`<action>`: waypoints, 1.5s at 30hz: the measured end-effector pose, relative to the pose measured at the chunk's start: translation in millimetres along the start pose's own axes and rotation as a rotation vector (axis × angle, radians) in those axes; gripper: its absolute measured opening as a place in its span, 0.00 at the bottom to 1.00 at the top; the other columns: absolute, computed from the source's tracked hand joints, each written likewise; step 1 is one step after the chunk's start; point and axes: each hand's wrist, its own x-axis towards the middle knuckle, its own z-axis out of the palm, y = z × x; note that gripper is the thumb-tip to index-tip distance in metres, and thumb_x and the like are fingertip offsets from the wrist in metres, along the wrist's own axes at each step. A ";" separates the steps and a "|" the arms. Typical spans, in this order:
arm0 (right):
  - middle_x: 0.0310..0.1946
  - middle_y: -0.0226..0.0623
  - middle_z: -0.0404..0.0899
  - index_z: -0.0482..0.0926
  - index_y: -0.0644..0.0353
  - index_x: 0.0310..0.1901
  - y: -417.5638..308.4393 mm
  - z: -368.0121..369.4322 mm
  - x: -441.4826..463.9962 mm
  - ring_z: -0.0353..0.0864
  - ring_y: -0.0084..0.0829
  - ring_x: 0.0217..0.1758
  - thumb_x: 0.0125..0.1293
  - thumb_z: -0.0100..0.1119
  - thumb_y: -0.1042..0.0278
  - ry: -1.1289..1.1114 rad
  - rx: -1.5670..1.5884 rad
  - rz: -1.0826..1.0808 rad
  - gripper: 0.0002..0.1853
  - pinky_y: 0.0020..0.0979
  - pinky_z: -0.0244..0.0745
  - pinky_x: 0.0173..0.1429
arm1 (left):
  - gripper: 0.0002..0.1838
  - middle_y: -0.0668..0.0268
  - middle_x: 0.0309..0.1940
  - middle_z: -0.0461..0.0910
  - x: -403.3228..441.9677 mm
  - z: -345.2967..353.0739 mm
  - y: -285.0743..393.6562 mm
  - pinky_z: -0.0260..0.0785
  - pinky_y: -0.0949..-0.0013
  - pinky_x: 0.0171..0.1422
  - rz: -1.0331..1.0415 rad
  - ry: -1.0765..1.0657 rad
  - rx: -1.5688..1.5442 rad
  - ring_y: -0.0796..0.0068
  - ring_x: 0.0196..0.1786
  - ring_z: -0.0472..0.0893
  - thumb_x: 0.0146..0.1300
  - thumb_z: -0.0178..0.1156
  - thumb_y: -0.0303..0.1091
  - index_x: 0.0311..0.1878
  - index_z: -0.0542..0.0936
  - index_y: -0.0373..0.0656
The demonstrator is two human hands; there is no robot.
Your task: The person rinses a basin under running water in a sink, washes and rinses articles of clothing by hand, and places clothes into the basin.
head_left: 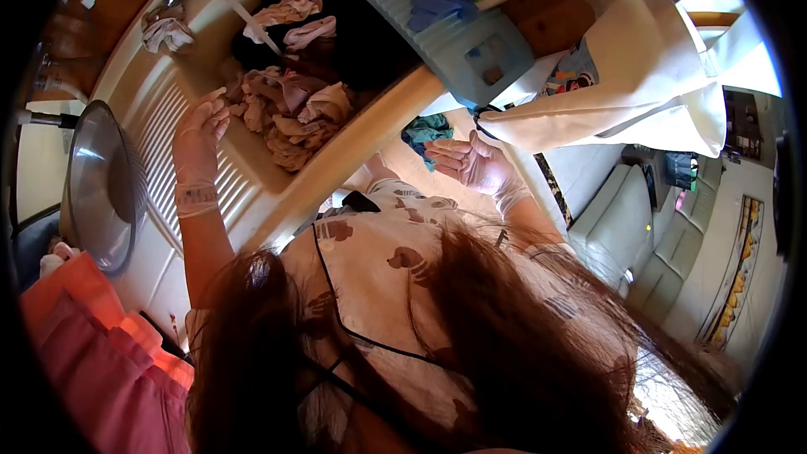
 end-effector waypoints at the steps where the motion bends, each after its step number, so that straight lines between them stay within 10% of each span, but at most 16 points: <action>1: 0.69 0.48 0.56 0.59 0.72 0.65 -2.2 15.6 3.5 0.54 0.40 0.73 0.70 0.38 0.41 -0.044 -0.005 -0.018 0.38 0.39 0.49 0.75 | 0.15 0.64 0.45 0.78 -0.2 -3.8 -0.5 0.65 0.67 0.56 -0.006 -0.005 -0.022 0.73 0.46 0.75 0.65 0.53 0.35 0.52 0.75 0.39; 9: 0.68 0.51 0.57 0.61 0.73 0.64 -16.3 86.4 32.3 0.57 0.41 0.72 0.74 0.32 0.49 -0.247 -0.067 -0.057 0.32 0.39 0.55 0.73 | 0.15 0.62 0.44 0.77 -9.7 -5.6 -2.6 0.66 0.65 0.56 -0.096 0.065 -0.110 0.68 0.47 0.75 0.64 0.55 0.36 0.51 0.75 0.39; 14: 0.29 0.33 0.78 0.77 0.68 0.44 -25.3 128.5 78.6 0.74 0.25 0.31 0.67 0.54 0.65 0.144 -0.472 -0.171 0.13 0.24 0.69 0.41 | 0.14 0.62 0.41 0.79 -21.2 -12.6 -6.0 0.67 0.65 0.55 -0.063 0.117 -0.148 0.68 0.45 0.76 0.65 0.52 0.35 0.50 0.75 0.38; 17: 0.30 0.34 0.80 0.77 0.66 0.44 -35.9 174.3 132.0 0.75 0.21 0.28 0.66 0.56 0.61 0.137 -0.905 -0.173 0.15 0.22 0.73 0.37 | 0.14 0.64 0.39 0.79 -29.2 -21.1 -9.3 0.67 0.66 0.53 -0.037 0.141 -0.173 0.71 0.43 0.77 0.66 0.51 0.34 0.51 0.75 0.38; 21: 0.42 0.47 0.80 0.75 0.64 0.49 -6.9 174.0 224.0 0.80 0.43 0.47 0.57 0.63 0.59 -0.064 -2.124 -0.493 0.21 0.36 0.74 0.51 | 0.16 0.63 0.39 0.79 -48.6 -20.6 -8.5 0.69 0.68 0.51 0.019 0.238 -0.130 0.72 0.41 0.78 0.65 0.52 0.34 0.52 0.75 0.35; 23: 0.50 0.51 0.76 0.74 0.60 0.52 10.0 157.8 255.9 0.74 0.48 0.56 0.56 0.62 0.62 -0.066 -2.357 -0.118 0.22 0.39 0.70 0.58 | 0.17 0.62 0.39 0.79 -57.8 -24.0 -11.7 0.70 0.70 0.49 0.022 0.271 -0.072 0.71 0.40 0.78 0.65 0.53 0.35 0.52 0.75 0.33; 28: 0.31 0.46 0.82 0.81 0.63 0.35 -43.3 182.4 300.4 0.81 0.44 0.37 0.58 0.60 0.63 -0.226 -2.193 -0.326 0.11 0.37 0.75 0.46 | 0.13 0.61 0.36 0.79 -88.2 -44.0 -32.0 0.73 0.74 0.45 0.053 0.332 -0.237 0.73 0.40 0.79 0.66 0.52 0.31 0.48 0.77 0.33; 31: 0.35 0.43 0.84 0.80 0.69 0.41 -77.4 238.7 296.1 0.82 0.28 0.40 0.59 0.64 0.67 -0.394 -1.406 -0.401 0.14 0.30 0.74 0.46 | 0.12 0.62 0.35 0.79 -96.6 -49.5 -33.2 0.73 0.75 0.45 0.075 0.331 -0.294 0.74 0.38 0.79 0.66 0.52 0.31 0.47 0.77 0.34; 39: 0.42 0.45 0.82 0.77 0.69 0.50 -120.8 315.3 335.8 0.81 0.31 0.43 0.53 0.68 0.63 -0.153 -1.871 -0.382 0.25 0.26 0.73 0.48 | 0.14 0.63 0.35 0.80 -87.3 -26.2 -21.8 0.73 0.72 0.44 0.026 0.311 -0.197 0.74 0.37 0.79 0.64 0.56 0.35 0.48 0.77 0.36; 43: 0.43 0.43 0.82 0.75 0.65 0.55 -133.3 324.4 344.9 0.81 0.31 0.43 0.54 0.66 0.62 -0.328 -1.396 -0.359 0.27 0.27 0.74 0.50 | 0.17 0.63 0.38 0.81 -64.6 -9.9 -2.6 0.73 0.72 0.49 0.012 0.206 0.003 0.75 0.39 0.79 0.63 0.59 0.39 0.49 0.78 0.38; 45: 0.42 0.40 0.83 0.77 0.61 0.53 -130.9 318.5 355.3 0.81 0.30 0.42 0.57 0.62 0.64 -0.136 -1.887 -0.488 0.21 0.28 0.74 0.49 | 0.18 0.64 0.37 0.81 -58.5 7.1 15.7 0.72 0.72 0.52 0.039 0.162 0.099 0.75 0.41 0.79 0.62 0.61 0.40 0.50 0.79 0.39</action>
